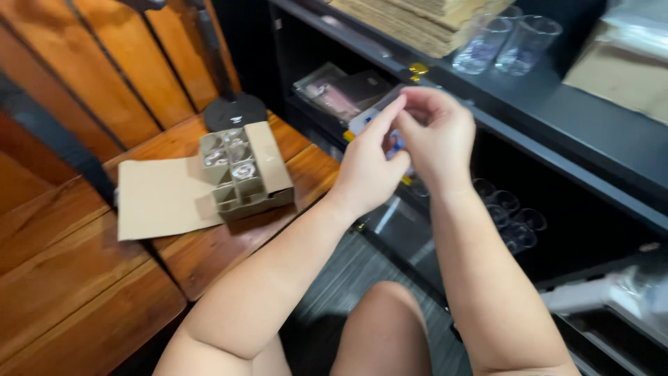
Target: The person unpacks small clear glasses from a cardboard box and places them on a nearby shelf. The person removes each glass individually from the box and sets it down on the shelf, repeating this process until the box is empty.
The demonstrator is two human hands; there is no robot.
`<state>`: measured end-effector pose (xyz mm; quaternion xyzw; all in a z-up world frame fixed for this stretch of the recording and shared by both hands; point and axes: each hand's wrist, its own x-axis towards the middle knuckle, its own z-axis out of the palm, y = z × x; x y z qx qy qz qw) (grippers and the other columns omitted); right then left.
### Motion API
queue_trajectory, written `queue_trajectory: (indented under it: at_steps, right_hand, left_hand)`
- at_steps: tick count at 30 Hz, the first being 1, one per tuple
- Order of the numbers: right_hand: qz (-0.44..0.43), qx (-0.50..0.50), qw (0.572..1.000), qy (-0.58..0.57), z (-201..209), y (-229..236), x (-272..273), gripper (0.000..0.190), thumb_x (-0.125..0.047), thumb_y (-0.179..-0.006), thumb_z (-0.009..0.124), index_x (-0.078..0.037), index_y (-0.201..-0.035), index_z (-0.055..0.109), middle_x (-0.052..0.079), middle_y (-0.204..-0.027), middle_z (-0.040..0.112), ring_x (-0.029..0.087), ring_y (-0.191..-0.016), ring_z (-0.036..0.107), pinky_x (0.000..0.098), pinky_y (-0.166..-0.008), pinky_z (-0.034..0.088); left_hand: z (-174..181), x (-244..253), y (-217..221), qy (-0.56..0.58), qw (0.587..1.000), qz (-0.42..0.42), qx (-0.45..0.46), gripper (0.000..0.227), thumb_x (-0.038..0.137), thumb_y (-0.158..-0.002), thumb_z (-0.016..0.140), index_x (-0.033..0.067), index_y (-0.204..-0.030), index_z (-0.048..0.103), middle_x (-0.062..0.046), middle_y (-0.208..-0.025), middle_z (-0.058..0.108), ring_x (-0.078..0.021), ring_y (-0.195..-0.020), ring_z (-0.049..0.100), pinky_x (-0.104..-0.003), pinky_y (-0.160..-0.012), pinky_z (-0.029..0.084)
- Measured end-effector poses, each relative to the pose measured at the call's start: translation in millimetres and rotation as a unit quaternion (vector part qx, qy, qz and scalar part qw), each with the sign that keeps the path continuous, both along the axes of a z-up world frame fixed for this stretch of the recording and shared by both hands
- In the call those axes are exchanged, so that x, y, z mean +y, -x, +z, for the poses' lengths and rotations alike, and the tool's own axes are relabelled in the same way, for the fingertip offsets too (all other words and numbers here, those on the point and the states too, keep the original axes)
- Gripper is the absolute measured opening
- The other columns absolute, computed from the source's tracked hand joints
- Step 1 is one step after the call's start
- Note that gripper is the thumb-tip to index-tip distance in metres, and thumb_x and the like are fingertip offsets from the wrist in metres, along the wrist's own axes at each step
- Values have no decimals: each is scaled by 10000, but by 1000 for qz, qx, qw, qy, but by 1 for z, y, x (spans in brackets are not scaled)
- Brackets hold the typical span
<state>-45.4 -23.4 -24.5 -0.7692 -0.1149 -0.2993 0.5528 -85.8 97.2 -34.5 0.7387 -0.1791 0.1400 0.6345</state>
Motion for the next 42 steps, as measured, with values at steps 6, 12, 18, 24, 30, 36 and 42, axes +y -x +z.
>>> queue_trajectory:
  at_steps: [6, 12, 18, 24, 30, 36, 42]
  right_hand:
    - [46, 124, 988, 80, -77, -17, 109, 229, -189, -826, 796, -238, -1050, 810, -51, -865, 789, 88, -857, 761, 256, -794, 602]
    - [128, 200, 970, 46, -125, -23, 202, 231, -127, -822, 804, -135, -1053, 809, 44, -916, 797, 114, -844, 762, 260, -778, 622]
    - [85, 166, 946, 264, -184, -74, 253, 301, -275, -795, 851, -205, -1082, 793, 55, -968, 782, 248, -995, 756, 393, -857, 622]
    - [50, 154, 891, 424, -189, -83, 281, 383, -329, -819, 795, -172, -1166, 748, 47, -1010, 767, 244, -1056, 742, 363, -927, 600]
    - [42, 73, 854, 513, -198, -96, 288, 250, -272, -829, 704, -146, -1040, 754, 74, -881, 730, 286, -942, 749, 384, -852, 606]
    - [44, 53, 827, 559, -223, -119, 296, 175, -252, -872, 630, -151, -1003, 689, 67, -793, 714, 305, -908, 740, 396, -826, 588]
    - [98, 144, 883, 436, -178, -83, 285, 526, -389, -726, 764, -163, -1179, 620, 113, -1024, 744, 335, -1106, 691, 438, -982, 550]
  left_hand:
    - [-80, 99, -6, 23, 992, 87, 84, 657, 16, -864, 638, 127, -1504, 536, -204, -1493, 563, -355, -1347, 584, -374, -1089, 541]
    - [-147, 191, -12, -51, 967, 217, 122, 581, 49, -865, 655, 168, -1432, 609, -126, -1378, 665, -269, -1278, 638, -345, -1024, 598]
    - [-201, 256, -45, -158, 927, 322, 114, 383, 140, -850, 707, 187, -1230, 710, 3, -1154, 658, -185, -1130, 696, -326, -1033, 586]
    - [-247, 271, -87, -209, 910, 350, 75, 321, 106, -904, 621, 109, -1211, 713, -43, -1184, 625, -252, -1171, 665, -355, -1055, 546]
    - [-247, 271, -93, -170, 933, 308, 74, 272, 112, -969, 560, 34, -1149, 749, -161, -1108, 666, -359, -1133, 654, -406, -1006, 556]
    - [-208, 260, -65, 50, 935, 276, 218, 278, 260, -1028, 500, 97, -1076, 718, -124, -1135, 712, -297, -1204, 637, -380, -1076, 492]
    - [-253, 275, -95, -212, 920, 321, 74, 316, 119, -941, 564, 69, -1199, 739, -96, -1124, 681, -291, -1119, 671, -351, -982, 567]
